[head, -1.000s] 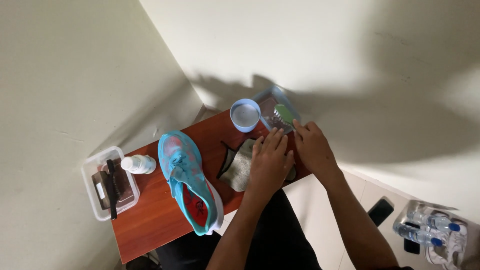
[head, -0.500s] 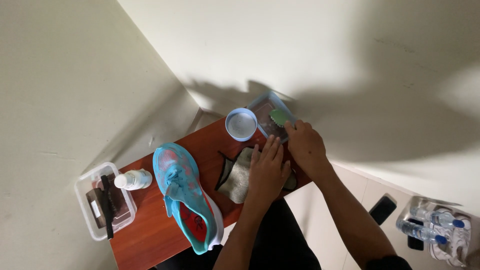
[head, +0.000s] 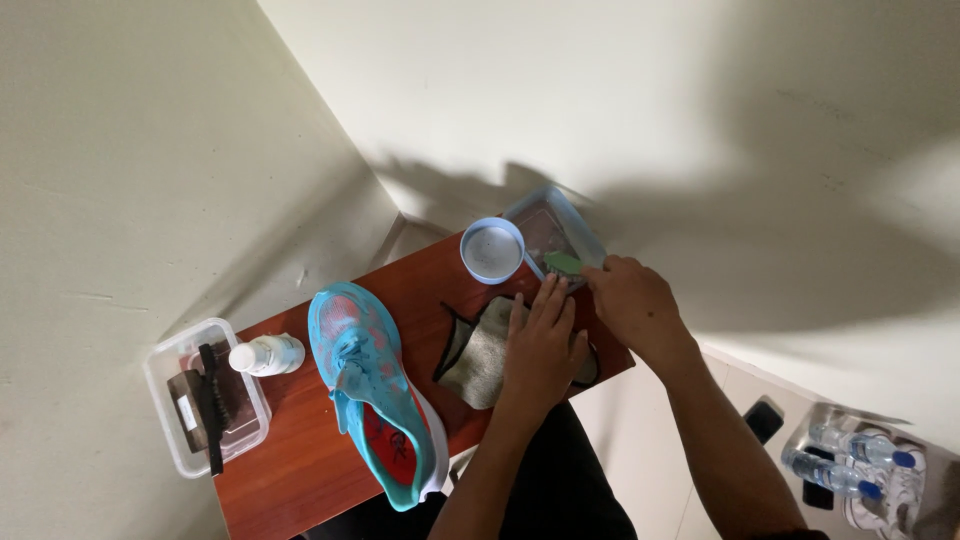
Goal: The person scrubs a light blue sneaker with a green brush and white foam, then wipes it with a cloth. They dip the brush in water and continue scrubbing the shoe's upper and laces.
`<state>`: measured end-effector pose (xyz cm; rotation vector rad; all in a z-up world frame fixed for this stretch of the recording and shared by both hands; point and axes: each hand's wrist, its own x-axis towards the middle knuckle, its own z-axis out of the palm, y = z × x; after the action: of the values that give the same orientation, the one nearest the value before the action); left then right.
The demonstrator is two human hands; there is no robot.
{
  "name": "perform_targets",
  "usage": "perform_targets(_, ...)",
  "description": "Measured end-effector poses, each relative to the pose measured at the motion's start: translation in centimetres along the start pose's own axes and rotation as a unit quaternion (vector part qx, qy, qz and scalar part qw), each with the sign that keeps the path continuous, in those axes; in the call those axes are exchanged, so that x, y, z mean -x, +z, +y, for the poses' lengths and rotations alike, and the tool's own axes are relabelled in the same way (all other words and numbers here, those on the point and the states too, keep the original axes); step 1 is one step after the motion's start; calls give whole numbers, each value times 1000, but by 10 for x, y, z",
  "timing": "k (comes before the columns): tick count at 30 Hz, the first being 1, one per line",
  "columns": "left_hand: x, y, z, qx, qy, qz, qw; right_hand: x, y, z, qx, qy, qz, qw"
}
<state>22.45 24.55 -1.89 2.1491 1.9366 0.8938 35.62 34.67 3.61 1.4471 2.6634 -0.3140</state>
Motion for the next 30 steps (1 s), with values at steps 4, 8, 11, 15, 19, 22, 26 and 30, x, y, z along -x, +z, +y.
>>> perform_targets(4,1,3,-1,8,-5,-2,1000,1,-42,-15,-149,58,-87,983)
perform_targets(8,4,0,-2,39,-3,-15,999,7,-49,-5,-372,169,-84,909)
perform_targets(11,3,-4,0,47,0,-22,999,13,-24,17,-454,192,-40,869)
perform_targets(15,0,-12,5,56,-8,-23,998,21,-14,16,-606,141,43,782)
perform_targets(19,1,-10,5,67,-11,-11,998,18,16,20,-707,109,60,697)
perform_targets(22,-2,-17,5,95,-29,7,995,18,21,11,-719,93,63,686)
perform_targets(26,-9,-31,6,148,-66,53,985,20,10,-6,-692,133,90,704)
perform_targets(30,-17,-45,11,202,-95,72,972,16,25,-3,-642,129,126,745)
